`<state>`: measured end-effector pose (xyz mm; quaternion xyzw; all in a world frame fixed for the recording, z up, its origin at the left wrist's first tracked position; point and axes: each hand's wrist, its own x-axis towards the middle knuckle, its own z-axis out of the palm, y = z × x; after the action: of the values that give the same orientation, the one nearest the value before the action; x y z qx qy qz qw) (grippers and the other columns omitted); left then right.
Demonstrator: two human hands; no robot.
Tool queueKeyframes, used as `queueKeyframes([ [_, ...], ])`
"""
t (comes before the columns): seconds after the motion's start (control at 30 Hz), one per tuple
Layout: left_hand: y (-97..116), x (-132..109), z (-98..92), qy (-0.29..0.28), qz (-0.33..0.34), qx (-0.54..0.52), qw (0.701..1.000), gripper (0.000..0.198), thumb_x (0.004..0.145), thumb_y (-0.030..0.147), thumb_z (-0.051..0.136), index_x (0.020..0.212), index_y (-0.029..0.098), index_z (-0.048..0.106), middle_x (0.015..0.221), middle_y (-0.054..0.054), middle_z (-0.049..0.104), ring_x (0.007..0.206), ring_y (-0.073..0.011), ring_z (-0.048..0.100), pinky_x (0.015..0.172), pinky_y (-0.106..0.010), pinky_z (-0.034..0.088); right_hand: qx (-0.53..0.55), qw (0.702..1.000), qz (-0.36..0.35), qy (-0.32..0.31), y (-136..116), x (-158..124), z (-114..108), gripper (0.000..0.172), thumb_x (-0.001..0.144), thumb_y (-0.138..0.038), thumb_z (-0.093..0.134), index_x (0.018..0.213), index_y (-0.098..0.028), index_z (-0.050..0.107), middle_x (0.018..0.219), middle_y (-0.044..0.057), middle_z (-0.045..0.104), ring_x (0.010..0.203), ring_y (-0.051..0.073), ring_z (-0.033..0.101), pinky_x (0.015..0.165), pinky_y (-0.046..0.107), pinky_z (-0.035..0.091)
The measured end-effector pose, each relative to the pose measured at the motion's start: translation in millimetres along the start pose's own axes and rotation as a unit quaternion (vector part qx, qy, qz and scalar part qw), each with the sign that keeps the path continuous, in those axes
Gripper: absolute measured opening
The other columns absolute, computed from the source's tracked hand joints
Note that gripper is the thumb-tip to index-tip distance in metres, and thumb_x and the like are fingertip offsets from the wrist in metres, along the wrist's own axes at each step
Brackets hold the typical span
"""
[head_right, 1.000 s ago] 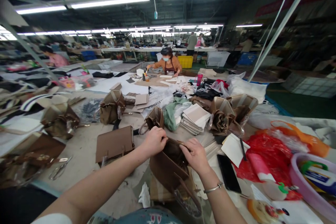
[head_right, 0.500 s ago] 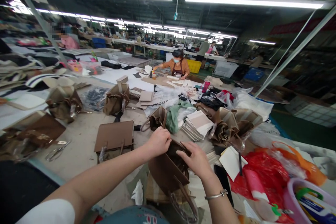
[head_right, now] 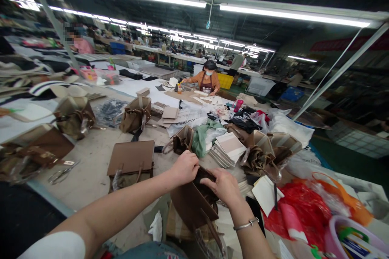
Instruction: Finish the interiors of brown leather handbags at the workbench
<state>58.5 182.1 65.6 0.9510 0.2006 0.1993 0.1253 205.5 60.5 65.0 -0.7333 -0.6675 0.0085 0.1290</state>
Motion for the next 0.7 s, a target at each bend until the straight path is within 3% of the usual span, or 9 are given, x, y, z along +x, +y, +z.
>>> queueKeyframes([
  [0.07, -0.8, -0.1, -0.1, 0.000, -0.003, 0.000, 1.000, 0.014, 0.076, 0.016, 0.050, 0.067, 0.013, 0.061, 0.074, -0.009, 0.062, 0.076, -0.0188, 0.054, 0.076, -0.034, 0.039, -0.021, 1.000, 0.002, -0.007, -5.0, 5.0, -1.3, 0.030, 0.085, -0.051, 0.046, 0.092, -0.029, 0.066, 0.076, 0.000, 0.064, 0.071, 0.016, 0.060, 0.058, 0.026, 0.038],
  [0.17, -0.9, -5.2, -4.3, 0.006, -0.014, -0.022, 1.000, 0.010, 0.076, 0.016, 0.052, 0.068, 0.015, 0.058, 0.076, -0.007, 0.060, 0.080, -0.0184, 0.053, 0.078, -0.033, 0.040, -0.061, 0.998, 0.010, -0.002, -12.0, 12.2, 1.8, 0.036, 0.090, -0.043, 0.040, 0.072, -0.024, 0.065, 0.069, 0.001, 0.063, 0.067, 0.015, 0.059, 0.056, 0.025, 0.036],
  [0.23, 0.9, -12.5, -10.5, 0.021, -0.027, -0.050, 0.998, 0.004, 0.072, 0.019, 0.058, 0.075, 0.016, 0.056, 0.087, -0.006, 0.059, 0.087, -0.0189, 0.052, 0.080, -0.032, 0.040, -0.082, 0.996, 0.016, 0.001, -14.6, 15.0, 4.4, 0.038, 0.090, -0.041, 0.040, 0.066, -0.022, 0.062, 0.068, 0.002, 0.062, 0.065, 0.015, 0.058, 0.054, 0.026, 0.034],
  [0.33, 3.2, -25.5, -22.9, 0.031, -0.048, -0.063, 0.996, 0.039, 0.061, 0.029, 0.071, 0.093, 0.019, 0.052, 0.117, -0.008, 0.049, 0.103, -0.0232, 0.046, 0.087, -0.035, 0.040, -0.089, 0.996, 0.019, 0.004, -15.8, 15.4, 5.5, 0.036, 0.090, -0.039, 0.041, 0.067, -0.022, 0.062, 0.068, 0.002, 0.063, 0.064, 0.015, 0.058, 0.053, 0.026, 0.034],
  [0.4, 0.6, -31.5, -31.0, 0.002, -0.054, -0.044, 0.998, 0.051, 0.055, 0.031, 0.075, 0.098, 0.020, 0.050, 0.126, -0.009, 0.042, 0.107, -0.0260, 0.044, 0.090, -0.040, 0.039, -0.085, 0.996, 0.014, 0.007, -15.8, 13.3, 4.7, 0.035, 0.090, -0.039, 0.041, 0.068, -0.022, 0.062, 0.068, 0.002, 0.063, 0.065, 0.015, 0.058, 0.054, 0.026, 0.034],
  [0.53, -17.0, -30.2, -42.2, -0.073, -0.022, -0.020, 0.997, 0.034, 0.060, 0.014, 0.067, 0.090, 0.023, 0.054, 0.118, -0.004, 0.050, 0.104, -0.0238, 0.048, 0.092, -0.040, 0.037, -0.078, 0.997, 0.012, 0.014, -16.6, 4.1, 2.4, 0.034, 0.090, -0.039, 0.042, 0.067, -0.022, 0.061, 0.067, 0.002, 0.062, 0.065, 0.016, 0.058, 0.056, 0.026, 0.036],
  [0.7, -31.6, -15.9, -43.8, -0.116, 0.065, -0.116, 0.984, 0.028, 0.066, 0.004, 0.055, 0.088, 0.022, 0.057, 0.106, -0.001, 0.057, 0.099, -0.0157, 0.053, 0.087, -0.026, 0.041, -0.052, 0.998, 0.035, 0.020, -17.6, -9.7, 2.0, 0.031, 0.089, -0.037, 0.042, 0.070, -0.023, 0.063, 0.068, 0.002, 0.062, 0.067, 0.017, 0.058, 0.056, 0.027, 0.037],
])
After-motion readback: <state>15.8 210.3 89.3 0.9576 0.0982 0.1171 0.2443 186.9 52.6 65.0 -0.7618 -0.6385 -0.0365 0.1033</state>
